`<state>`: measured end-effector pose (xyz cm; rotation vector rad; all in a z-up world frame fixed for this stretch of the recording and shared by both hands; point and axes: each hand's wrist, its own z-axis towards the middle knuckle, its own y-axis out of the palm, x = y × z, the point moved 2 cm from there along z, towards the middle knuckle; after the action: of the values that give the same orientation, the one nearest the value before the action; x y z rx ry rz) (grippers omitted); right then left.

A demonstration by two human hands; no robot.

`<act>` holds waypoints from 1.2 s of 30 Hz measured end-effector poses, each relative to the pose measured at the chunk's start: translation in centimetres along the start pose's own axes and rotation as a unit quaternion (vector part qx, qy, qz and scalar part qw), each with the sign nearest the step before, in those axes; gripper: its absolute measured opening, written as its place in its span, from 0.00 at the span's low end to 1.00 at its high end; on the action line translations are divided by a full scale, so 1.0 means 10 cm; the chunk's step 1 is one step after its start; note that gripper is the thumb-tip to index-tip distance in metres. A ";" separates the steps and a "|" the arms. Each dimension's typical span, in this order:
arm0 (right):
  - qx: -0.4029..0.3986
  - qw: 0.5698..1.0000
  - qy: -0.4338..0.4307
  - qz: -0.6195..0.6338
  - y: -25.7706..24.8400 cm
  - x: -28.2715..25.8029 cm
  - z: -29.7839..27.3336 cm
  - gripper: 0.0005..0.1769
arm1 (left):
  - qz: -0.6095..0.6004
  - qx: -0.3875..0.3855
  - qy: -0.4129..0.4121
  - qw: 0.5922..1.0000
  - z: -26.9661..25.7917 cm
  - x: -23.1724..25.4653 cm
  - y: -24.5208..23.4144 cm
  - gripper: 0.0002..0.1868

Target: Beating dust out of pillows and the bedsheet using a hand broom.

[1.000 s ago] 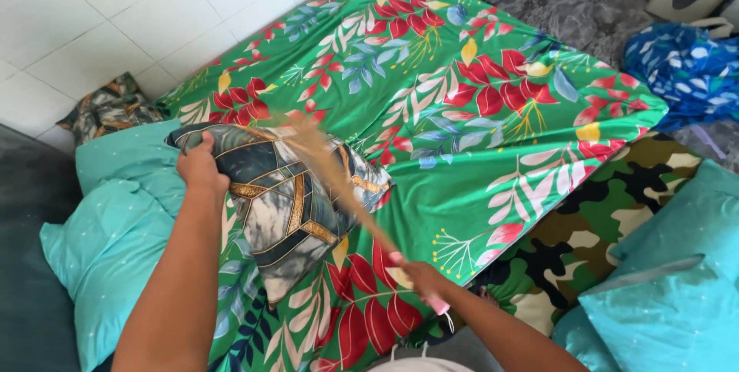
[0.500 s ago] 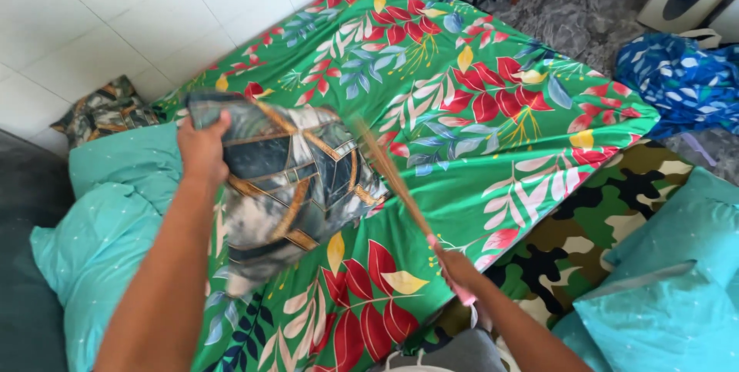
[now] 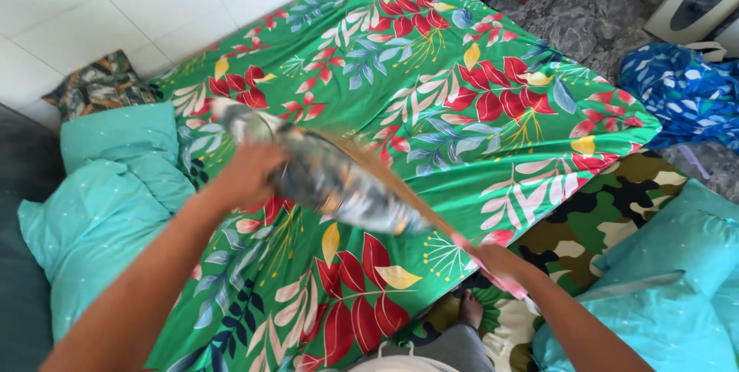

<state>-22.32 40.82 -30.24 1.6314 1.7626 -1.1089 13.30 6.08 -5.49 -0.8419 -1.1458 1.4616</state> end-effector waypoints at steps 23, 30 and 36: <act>0.093 0.917 0.053 -0.385 0.90 0.46 -0.21 0.35 | -0.283 -0.253 -0.528 0.760 -4.76 1.09 3.28 0.10; -0.037 0.891 -0.041 -0.451 1.42 0.91 0.39 0.32 | -0.351 0.020 -0.797 0.492 -4.27 0.80 3.65 0.51; 0.113 0.791 -0.056 -0.599 -0.17 1.38 0.49 0.19 | -0.272 -0.107 -0.811 0.507 -4.23 0.70 3.79 0.47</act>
<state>-27.04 44.73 -43.64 0.3019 2.6812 -1.9046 39.73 22.28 -53.59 1.2251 -2.5928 1.2565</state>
